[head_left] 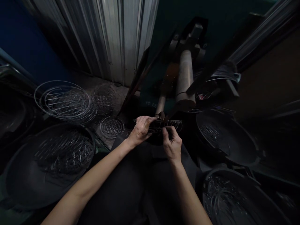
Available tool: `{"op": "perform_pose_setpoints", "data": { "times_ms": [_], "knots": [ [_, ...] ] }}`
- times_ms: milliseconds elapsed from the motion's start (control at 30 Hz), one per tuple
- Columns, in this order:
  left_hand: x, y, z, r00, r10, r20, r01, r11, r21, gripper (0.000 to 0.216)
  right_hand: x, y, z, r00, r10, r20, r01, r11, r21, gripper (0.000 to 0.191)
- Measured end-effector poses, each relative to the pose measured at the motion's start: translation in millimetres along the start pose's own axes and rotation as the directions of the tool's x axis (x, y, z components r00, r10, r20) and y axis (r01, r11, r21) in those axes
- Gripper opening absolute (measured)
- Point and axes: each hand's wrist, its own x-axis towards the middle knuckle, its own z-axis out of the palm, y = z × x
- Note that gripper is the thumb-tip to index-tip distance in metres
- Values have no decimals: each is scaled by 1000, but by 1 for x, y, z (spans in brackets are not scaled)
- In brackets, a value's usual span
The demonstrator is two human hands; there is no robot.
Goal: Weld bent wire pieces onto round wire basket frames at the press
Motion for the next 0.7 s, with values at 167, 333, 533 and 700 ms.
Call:
{"op": "perform_pose_setpoints", "data": {
  "times_ms": [167,333,533,700],
  "knots": [
    [3,-4,1,1000,14,20,-15,999,34,50,3,3,3,1000,9,-10,-9,1000,8,22],
    [3,-11,1,997,72,13,-73,995,63,52,2,0,4,999,18,-29,-17,999,38,24],
    [5,-19,6,996,86,24,-89,984,153,51,4,-4,8,998,41,-37,-40,999,21,24],
    [2,-5,-2,997,19,70,-30,985,168,51,-10,-12,-12,996,63,-67,-60,997,39,27]
  ]
}}
